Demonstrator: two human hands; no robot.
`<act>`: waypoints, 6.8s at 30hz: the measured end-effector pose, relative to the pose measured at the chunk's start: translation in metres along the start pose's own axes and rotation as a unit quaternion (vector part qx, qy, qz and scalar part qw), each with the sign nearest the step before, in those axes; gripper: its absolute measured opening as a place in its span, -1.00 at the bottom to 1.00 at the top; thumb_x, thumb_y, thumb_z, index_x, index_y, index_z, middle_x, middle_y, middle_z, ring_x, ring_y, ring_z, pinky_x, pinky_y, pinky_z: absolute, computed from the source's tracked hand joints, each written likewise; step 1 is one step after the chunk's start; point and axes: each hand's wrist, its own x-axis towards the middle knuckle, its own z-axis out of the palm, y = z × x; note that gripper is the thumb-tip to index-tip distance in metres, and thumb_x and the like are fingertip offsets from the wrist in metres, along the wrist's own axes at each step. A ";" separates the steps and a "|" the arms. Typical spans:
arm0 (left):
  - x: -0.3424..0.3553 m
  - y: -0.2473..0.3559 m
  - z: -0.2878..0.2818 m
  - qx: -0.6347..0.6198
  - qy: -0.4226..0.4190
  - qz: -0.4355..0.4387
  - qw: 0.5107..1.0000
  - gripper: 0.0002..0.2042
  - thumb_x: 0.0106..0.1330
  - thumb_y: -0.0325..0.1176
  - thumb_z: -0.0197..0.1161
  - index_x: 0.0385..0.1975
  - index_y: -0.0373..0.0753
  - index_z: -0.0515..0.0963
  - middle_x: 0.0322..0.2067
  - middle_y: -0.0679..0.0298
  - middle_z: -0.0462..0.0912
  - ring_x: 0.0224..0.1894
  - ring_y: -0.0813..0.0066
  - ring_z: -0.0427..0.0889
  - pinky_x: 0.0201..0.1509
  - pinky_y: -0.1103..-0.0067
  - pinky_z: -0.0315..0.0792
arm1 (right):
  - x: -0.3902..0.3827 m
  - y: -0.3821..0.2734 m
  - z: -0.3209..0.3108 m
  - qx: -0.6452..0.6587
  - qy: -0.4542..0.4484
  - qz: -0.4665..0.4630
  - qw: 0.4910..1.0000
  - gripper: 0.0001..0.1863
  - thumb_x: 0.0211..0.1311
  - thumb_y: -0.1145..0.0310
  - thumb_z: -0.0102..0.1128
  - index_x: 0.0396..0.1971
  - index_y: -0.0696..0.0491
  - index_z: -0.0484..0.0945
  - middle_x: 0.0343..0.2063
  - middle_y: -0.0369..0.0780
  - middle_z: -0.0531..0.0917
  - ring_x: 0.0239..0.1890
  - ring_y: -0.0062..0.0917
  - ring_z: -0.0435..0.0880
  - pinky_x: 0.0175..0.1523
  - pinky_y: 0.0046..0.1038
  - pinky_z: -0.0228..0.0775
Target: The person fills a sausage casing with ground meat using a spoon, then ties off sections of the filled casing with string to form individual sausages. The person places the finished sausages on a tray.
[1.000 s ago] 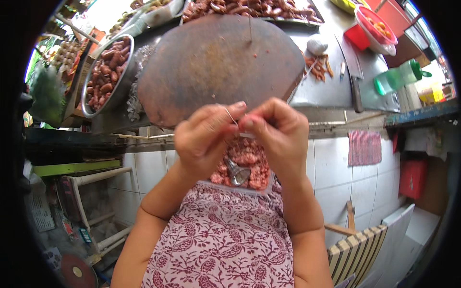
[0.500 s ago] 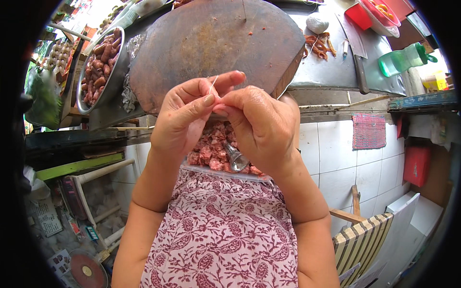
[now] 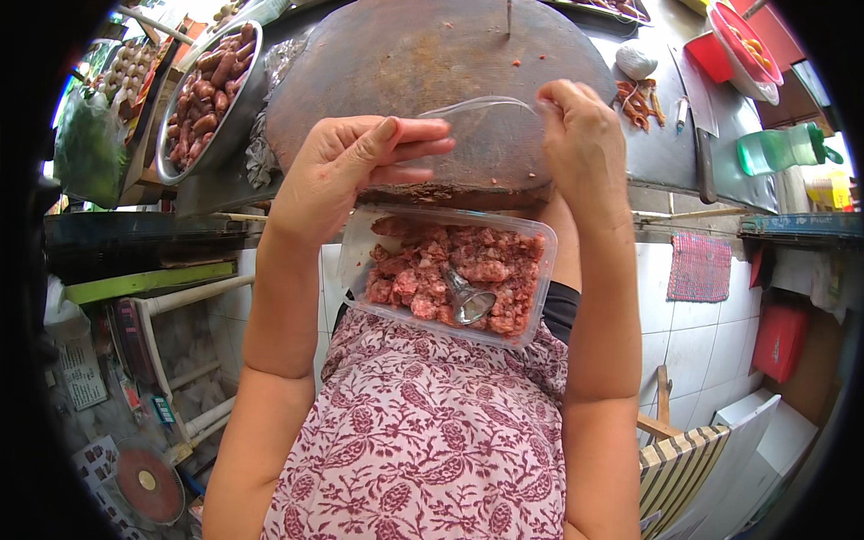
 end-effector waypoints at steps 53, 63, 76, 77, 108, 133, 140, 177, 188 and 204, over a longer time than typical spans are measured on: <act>-0.141 -0.087 -0.041 0.301 0.175 -0.091 0.933 -0.74 0.32 -0.52 0.26 -0.02 -0.47 0.58 -0.35 -0.04 0.62 -0.40 0.10 0.59 -0.25 0.40 0.46 | -0.096 -0.049 0.011 0.199 -0.534 -0.244 0.785 -0.67 -0.25 0.71 0.28 -0.33 0.22 0.71 -0.15 -0.07 0.75 0.21 -0.11 0.60 0.31 -0.19 0.47; -0.138 -0.087 -0.041 0.290 0.132 -0.127 0.939 -0.67 0.35 -0.52 0.26 0.08 -0.50 0.56 -0.37 0.19 0.61 -0.42 0.63 0.52 -0.31 0.63 0.46 | -0.077 -0.087 0.044 0.188 -0.451 -0.308 0.816 -0.83 -0.03 0.61 0.21 -0.36 0.22 0.64 -0.24 -0.09 0.71 -0.12 -0.19 0.68 -0.01 -0.21 0.54; -0.143 -0.060 -0.026 0.315 0.202 0.050 0.926 -0.66 0.36 -0.49 0.24 0.11 -0.42 0.55 -0.08 -0.07 0.66 -0.03 -0.05 0.65 0.07 0.35 0.52 | -0.062 -0.088 0.062 0.216 -0.502 -0.221 0.808 -0.79 0.07 0.52 0.34 -0.26 0.23 0.65 -0.35 -0.03 0.66 -0.23 -0.10 0.64 -0.09 -0.17 0.49; -0.140 -0.058 -0.024 0.289 0.173 0.046 0.940 -0.65 0.37 -0.48 0.24 0.13 -0.41 0.54 -0.07 -0.08 0.66 -0.02 -0.04 0.65 0.07 0.36 0.52 | -0.060 -0.087 0.053 0.223 -0.489 -0.206 0.818 -0.78 0.07 0.55 0.33 -0.24 0.24 0.65 -0.35 -0.05 0.66 -0.21 -0.11 0.64 -0.09 -0.18 0.49; -0.091 -0.113 -0.024 0.088 -0.136 -0.136 0.977 -0.79 0.55 -0.35 0.02 -0.03 -0.33 0.52 -0.20 0.20 0.63 -0.10 0.48 0.56 0.03 0.45 0.46 | -0.092 -0.092 0.021 -0.002 -0.306 -0.382 0.872 -0.82 0.06 0.44 0.17 -0.33 0.18 0.49 -0.34 -0.11 0.55 -0.19 -0.25 0.53 -0.05 -0.30 0.43; -0.088 -0.073 -0.012 0.219 -0.096 -0.012 0.971 -0.68 0.54 -0.30 0.09 -0.43 -0.41 0.48 -0.49 0.15 0.42 -0.43 0.30 0.42 -0.29 0.44 0.37 | -0.123 -0.062 0.007 0.138 -0.095 -0.139 0.976 -0.82 -0.04 0.65 0.25 -0.40 0.18 0.47 -0.44 -0.06 0.51 -0.30 -0.14 0.54 -0.18 -0.21 0.44; -0.080 -0.082 -0.023 0.133 0.018 -0.032 0.990 -0.75 0.53 -0.31 0.12 -0.35 -0.35 0.55 -0.46 0.24 0.51 -0.38 0.44 0.51 -0.22 0.50 0.43 | -0.030 0.066 -0.060 -0.002 0.123 0.087 0.989 -0.83 0.33 0.39 0.28 -0.28 0.20 0.71 -0.52 -0.24 0.71 -0.48 -0.65 0.61 -0.32 -0.53 0.42; -0.134 -0.076 0.012 0.480 -0.138 -0.034 0.866 -0.69 0.29 -0.45 0.19 -0.02 -0.47 0.49 -0.27 -0.06 0.64 -0.09 0.01 0.60 0.01 0.25 0.52 | -0.113 -0.038 -0.036 -0.013 -0.362 -0.229 0.903 -0.74 -0.11 0.56 0.20 -0.31 0.15 0.62 -0.41 -0.19 0.57 -0.24 -0.30 0.56 -0.07 -0.32 0.46; -0.139 -0.083 0.006 0.475 -0.152 -0.040 0.866 -0.71 0.32 -0.45 0.18 -0.02 -0.44 0.56 -0.18 -0.01 0.65 -0.08 0.03 0.62 0.05 0.29 0.52 | -0.086 -0.100 0.049 -0.061 -0.424 -0.233 0.873 -0.91 0.01 0.49 0.25 -0.46 0.13 0.54 -0.46 -0.11 0.68 -0.34 -0.18 0.73 -0.28 -0.24 0.57; -0.153 -0.086 -0.002 0.382 -0.070 -0.010 0.921 -0.69 0.33 -0.50 0.10 0.03 -0.49 0.51 -0.13 -0.12 0.60 0.00 -0.07 0.58 0.15 0.26 0.48 | -0.090 -0.089 0.085 -0.151 -0.424 -0.260 0.854 -0.92 0.09 0.46 0.25 -0.54 0.07 0.67 -0.51 -0.12 0.73 -0.40 -0.24 0.76 -0.30 -0.27 0.59</act>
